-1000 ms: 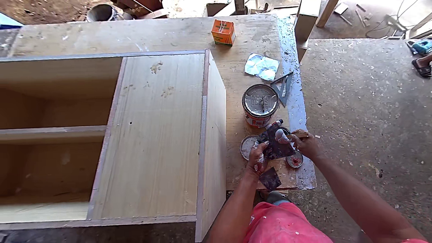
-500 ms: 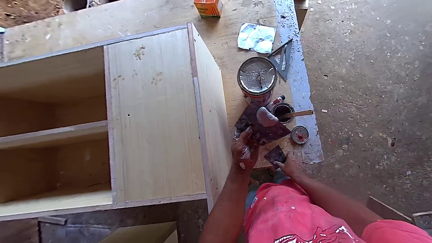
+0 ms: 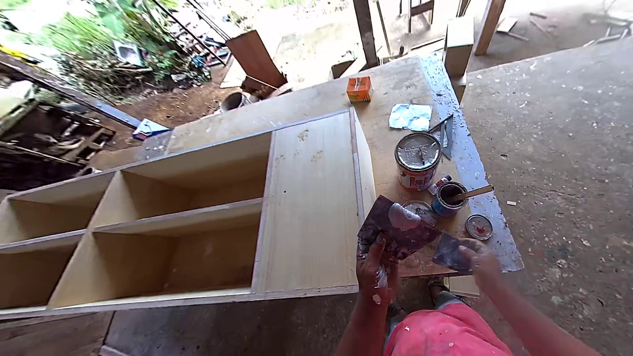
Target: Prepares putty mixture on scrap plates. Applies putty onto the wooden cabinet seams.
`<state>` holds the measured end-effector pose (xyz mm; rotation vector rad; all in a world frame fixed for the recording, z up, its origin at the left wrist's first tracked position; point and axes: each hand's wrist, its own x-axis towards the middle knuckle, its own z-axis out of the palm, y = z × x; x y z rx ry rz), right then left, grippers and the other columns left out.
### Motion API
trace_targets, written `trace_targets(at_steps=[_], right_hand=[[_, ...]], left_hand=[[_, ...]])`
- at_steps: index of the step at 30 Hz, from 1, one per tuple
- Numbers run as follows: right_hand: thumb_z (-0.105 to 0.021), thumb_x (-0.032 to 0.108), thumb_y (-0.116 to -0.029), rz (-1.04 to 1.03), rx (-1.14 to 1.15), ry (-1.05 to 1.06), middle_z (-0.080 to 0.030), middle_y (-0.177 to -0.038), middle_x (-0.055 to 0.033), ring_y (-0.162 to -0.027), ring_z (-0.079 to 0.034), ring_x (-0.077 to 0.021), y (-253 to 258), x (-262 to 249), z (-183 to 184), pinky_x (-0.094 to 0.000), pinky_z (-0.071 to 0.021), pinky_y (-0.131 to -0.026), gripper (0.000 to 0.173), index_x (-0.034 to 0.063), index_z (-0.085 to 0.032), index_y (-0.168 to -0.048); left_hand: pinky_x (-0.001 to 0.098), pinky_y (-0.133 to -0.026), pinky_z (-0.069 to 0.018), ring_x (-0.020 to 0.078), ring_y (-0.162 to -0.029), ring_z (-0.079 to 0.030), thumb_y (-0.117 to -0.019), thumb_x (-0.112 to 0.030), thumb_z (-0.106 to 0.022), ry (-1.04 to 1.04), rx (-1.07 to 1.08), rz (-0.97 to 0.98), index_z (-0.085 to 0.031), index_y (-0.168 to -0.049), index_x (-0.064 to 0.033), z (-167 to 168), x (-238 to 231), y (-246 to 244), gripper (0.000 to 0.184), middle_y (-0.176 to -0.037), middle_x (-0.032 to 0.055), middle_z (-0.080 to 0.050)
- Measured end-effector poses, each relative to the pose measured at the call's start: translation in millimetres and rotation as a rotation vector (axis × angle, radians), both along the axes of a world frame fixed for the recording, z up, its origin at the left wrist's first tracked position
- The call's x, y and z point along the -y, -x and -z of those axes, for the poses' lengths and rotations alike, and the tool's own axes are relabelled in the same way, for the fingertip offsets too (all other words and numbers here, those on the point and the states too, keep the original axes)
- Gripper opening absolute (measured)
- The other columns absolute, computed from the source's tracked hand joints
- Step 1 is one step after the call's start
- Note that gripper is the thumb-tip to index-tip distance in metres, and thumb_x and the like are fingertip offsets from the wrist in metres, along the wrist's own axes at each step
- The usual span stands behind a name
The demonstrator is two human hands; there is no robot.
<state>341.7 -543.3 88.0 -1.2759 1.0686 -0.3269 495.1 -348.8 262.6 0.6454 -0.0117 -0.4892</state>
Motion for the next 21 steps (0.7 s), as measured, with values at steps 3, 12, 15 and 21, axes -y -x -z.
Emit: trace_targets(at_steps=[3, 12, 15, 21], right_hand=[[-0.056, 0.002, -0.0961, 0.094, 0.545, -0.051, -0.073, -0.104, -0.0078, -0.091, -0.072, -0.0171, 15.3, -8.8, -108.6, -0.0375, -0.0636, -0.08, 0.022, 0.0037, -0.066, -0.116], [-0.054, -0.004, -0.0976, 0.084, 0.733, 0.284, -0.069, -0.104, -0.0092, -0.095, -0.069, -0.016, -30.8, -92.8, -215.9, -0.0333, -0.0614, -0.085, 0.018, -0.0017, -0.062, -0.113], [-0.055, -0.003, -0.0981, 0.086, 0.719, 0.272, -0.069, -0.102, -0.0114, -0.093, -0.07, -0.0173, -37.2, -96.5, -228.8, -0.0334, -0.0614, -0.084, 0.016, -0.0026, -0.064, -0.111], [-0.059, 0.0, -0.0977, -0.052, 0.535, 0.294, -0.071, -0.1, -0.0102, -0.094, -0.07, -0.0158, -41.4, -89.7, -244.7, -0.0298, -0.0605, -0.085, 0.013, -0.0007, -0.066, -0.109]], left_hand=[[0.0475, -0.087, -0.0606, 0.025, -0.096, -0.072, -0.1005, -0.005, -0.057, 0.001, 0.132, -0.021, -0.058, -0.123, -0.0084, -12.5, -18.2, 1.7, 0.022, -0.106, 0.0133, -0.071], [0.0334, -0.097, -0.056, 0.0082, -0.109, -0.066, -0.1033, -0.024, -0.06, -0.099, 0.61, -0.079, -0.058, -0.13, -0.0271, -30.6, -20.0, 39.5, 0.027, -0.117, -0.007, -0.068], [0.0338, -0.096, -0.0567, 0.0086, -0.108, -0.065, -0.1053, -0.02, -0.056, -0.129, 0.632, -0.07, -0.054, -0.132, -0.022, -29.5, -21.1, 49.3, 0.027, -0.117, -0.0057, -0.067], [0.0233, -0.092, -0.0552, 0.0017, -0.106, -0.062, -0.1082, -0.012, -0.046, -0.401, 0.843, -0.075, -0.048, -0.136, -0.0031, -27.9, -34.5, 57.8, 0.03, -0.12, -0.0025, -0.063]])
